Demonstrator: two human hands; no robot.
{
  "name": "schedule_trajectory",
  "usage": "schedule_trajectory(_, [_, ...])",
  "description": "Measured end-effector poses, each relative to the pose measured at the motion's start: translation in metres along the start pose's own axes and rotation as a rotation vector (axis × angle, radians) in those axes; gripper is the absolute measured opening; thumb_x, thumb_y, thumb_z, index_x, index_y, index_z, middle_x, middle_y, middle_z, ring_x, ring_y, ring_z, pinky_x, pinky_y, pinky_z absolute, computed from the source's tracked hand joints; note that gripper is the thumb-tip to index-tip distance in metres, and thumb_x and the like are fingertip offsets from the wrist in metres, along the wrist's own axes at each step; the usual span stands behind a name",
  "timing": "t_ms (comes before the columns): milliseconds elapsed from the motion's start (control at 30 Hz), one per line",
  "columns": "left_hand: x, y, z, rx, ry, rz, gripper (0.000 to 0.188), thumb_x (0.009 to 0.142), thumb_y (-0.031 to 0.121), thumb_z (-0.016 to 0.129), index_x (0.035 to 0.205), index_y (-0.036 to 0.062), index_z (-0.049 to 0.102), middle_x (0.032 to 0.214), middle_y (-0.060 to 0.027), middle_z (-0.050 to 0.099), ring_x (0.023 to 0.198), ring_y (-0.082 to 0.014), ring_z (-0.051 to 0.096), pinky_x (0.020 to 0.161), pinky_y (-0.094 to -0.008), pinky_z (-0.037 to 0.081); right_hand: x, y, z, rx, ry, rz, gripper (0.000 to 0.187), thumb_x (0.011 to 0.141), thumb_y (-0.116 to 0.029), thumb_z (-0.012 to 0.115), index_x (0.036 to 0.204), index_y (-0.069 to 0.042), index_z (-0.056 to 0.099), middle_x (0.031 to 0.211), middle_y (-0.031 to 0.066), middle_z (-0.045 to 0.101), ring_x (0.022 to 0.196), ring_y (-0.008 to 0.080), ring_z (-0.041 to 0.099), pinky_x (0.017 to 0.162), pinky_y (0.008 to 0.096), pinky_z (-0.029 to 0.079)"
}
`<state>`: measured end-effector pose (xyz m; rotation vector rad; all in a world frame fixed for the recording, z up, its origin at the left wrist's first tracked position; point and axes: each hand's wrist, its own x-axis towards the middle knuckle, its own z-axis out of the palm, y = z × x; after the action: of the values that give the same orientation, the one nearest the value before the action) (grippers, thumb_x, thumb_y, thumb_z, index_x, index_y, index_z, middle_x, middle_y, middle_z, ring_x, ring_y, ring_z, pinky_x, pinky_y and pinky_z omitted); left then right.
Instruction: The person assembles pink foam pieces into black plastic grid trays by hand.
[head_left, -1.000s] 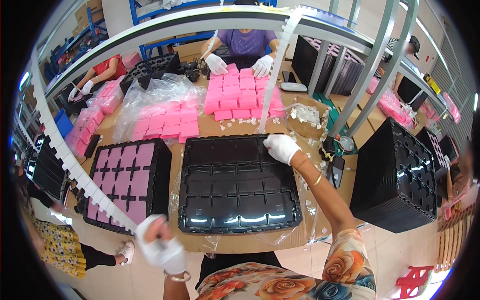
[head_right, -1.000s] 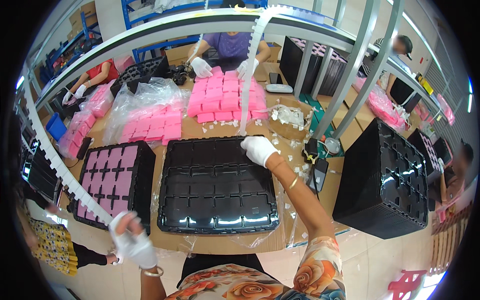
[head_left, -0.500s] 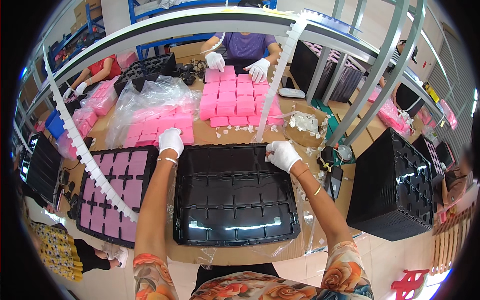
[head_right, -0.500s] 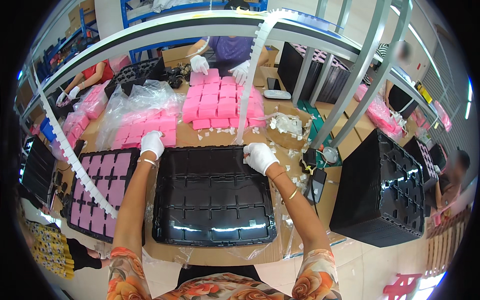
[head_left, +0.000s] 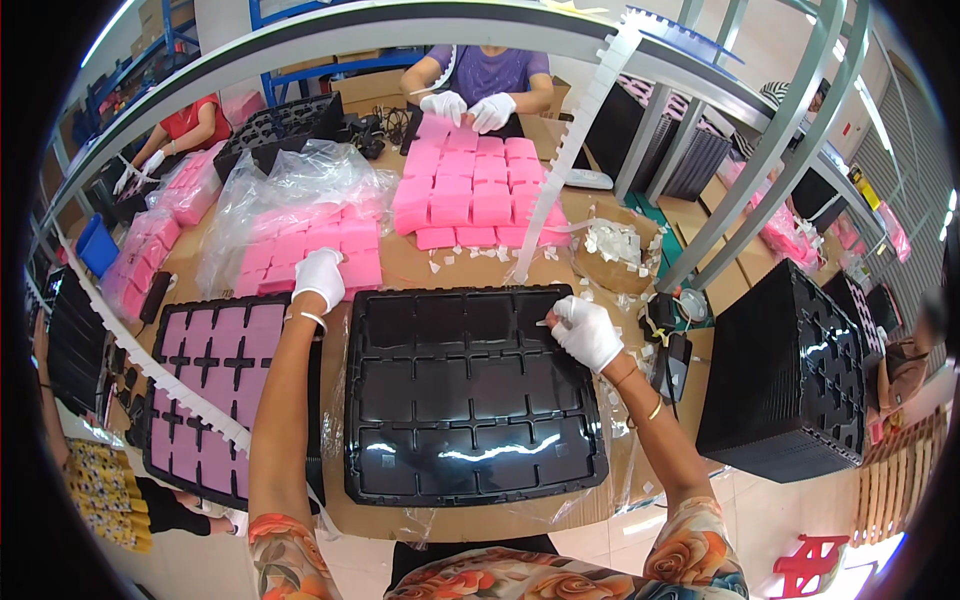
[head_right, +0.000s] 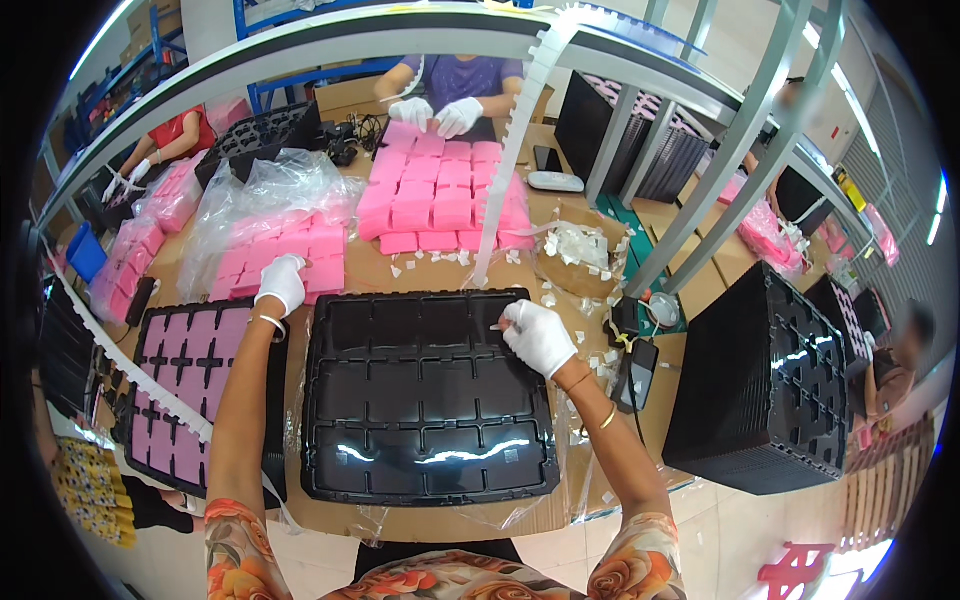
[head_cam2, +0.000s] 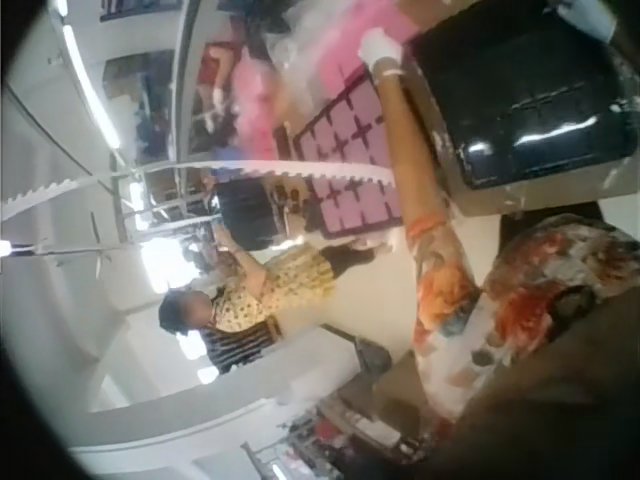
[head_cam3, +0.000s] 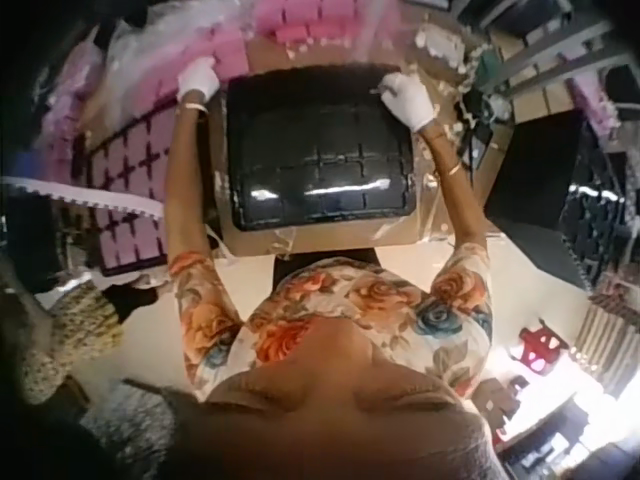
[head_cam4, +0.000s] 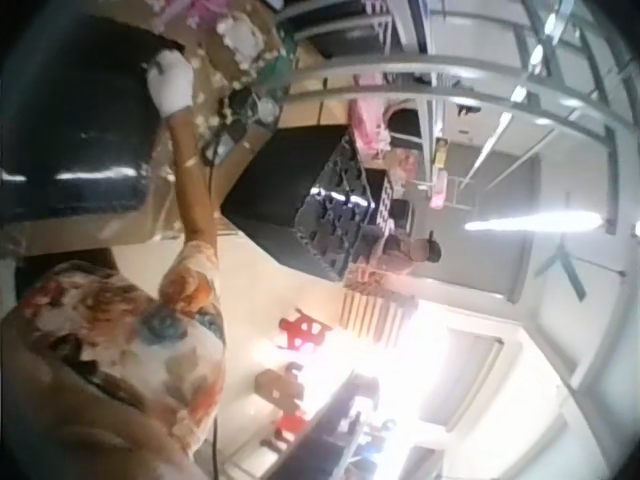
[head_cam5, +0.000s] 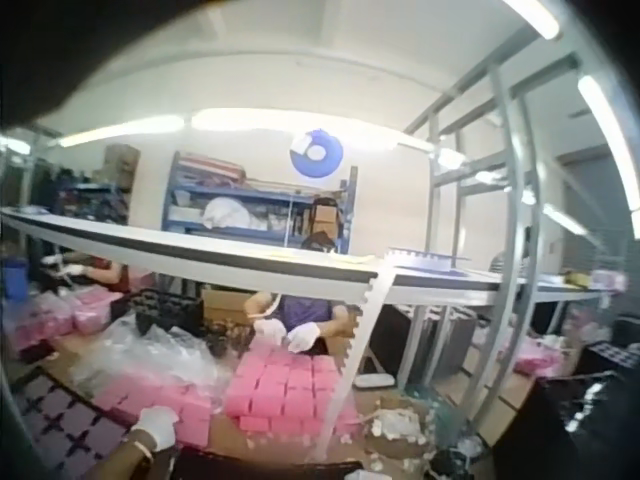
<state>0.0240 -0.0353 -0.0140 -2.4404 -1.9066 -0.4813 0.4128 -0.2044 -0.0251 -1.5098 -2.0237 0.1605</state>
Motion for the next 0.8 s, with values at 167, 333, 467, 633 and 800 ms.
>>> schedule_trajectory(167, [0.009,-0.003,0.011,0.216,-0.122,0.015,0.027,0.075,0.006,0.056,0.097,0.0115,0.070,0.100,-0.0162,0.066,0.097,-0.0323,0.064,0.084,-0.0431,0.049,0.016,-0.002,-0.002,0.090,-0.027,0.140,0.005,0.073,-0.006,0.063,0.078,-0.004,0.064,0.073,0.0161,0.061,0.071,0.0325,0.062,0.065,0.0376,0.050])
schedule_trajectory(333, [0.014,-0.006,0.023,0.269,-0.104,0.046,0.018,0.075,0.008,0.056,0.088,0.0090,0.069,0.095,-0.0157,0.067,0.095,-0.0325,0.064,0.082,-0.0433,0.049,0.038,0.000,0.001,-0.084,-0.123,0.022,0.005,0.072,-0.008,0.063,0.073,-0.003,0.062,0.073,0.0187,0.062,0.073,0.0353,0.062,0.067,0.0415,0.050])
schedule_trajectory(467, [0.016,-0.007,0.026,0.273,-0.074,0.088,0.018,0.075,0.008,0.055,0.087,0.0090,0.069,0.092,-0.0159,0.067,0.092,-0.0330,0.065,0.080,-0.0435,0.050,0.047,-0.008,-0.005,-0.209,-0.235,-0.014,0.006,0.072,-0.010,0.060,0.071,-0.004,0.062,0.070,0.0190,0.062,0.075,0.0368,0.061,0.069,0.0447,0.050])
schedule_trajectory(633, [0.016,-0.004,0.029,0.324,-0.053,0.098,0.016,0.075,0.007,0.056,0.083,0.0079,0.069,0.090,-0.0162,0.067,0.090,-0.0334,0.065,0.078,-0.0428,0.051,0.022,-0.002,0.000,-0.156,-0.164,-0.130,0.007,0.076,-0.010,0.056,0.073,-0.004,0.060,0.076,0.0174,0.063,0.075,0.0358,0.062,0.068,0.0431,0.051])
schedule_trajectory(800, [0.020,-0.007,0.036,0.302,-0.039,0.091,0.017,0.075,0.010,0.056,0.084,0.0092,0.071,0.087,-0.0168,0.066,0.088,-0.0328,0.065,0.078,-0.0436,0.050,0.003,0.000,-0.005,0.125,-0.009,0.178,0.004,0.078,-0.006,0.063,0.082,-0.005,0.064,0.075,0.0129,0.063,0.068,0.0295,0.061,0.065,0.0357,0.050])
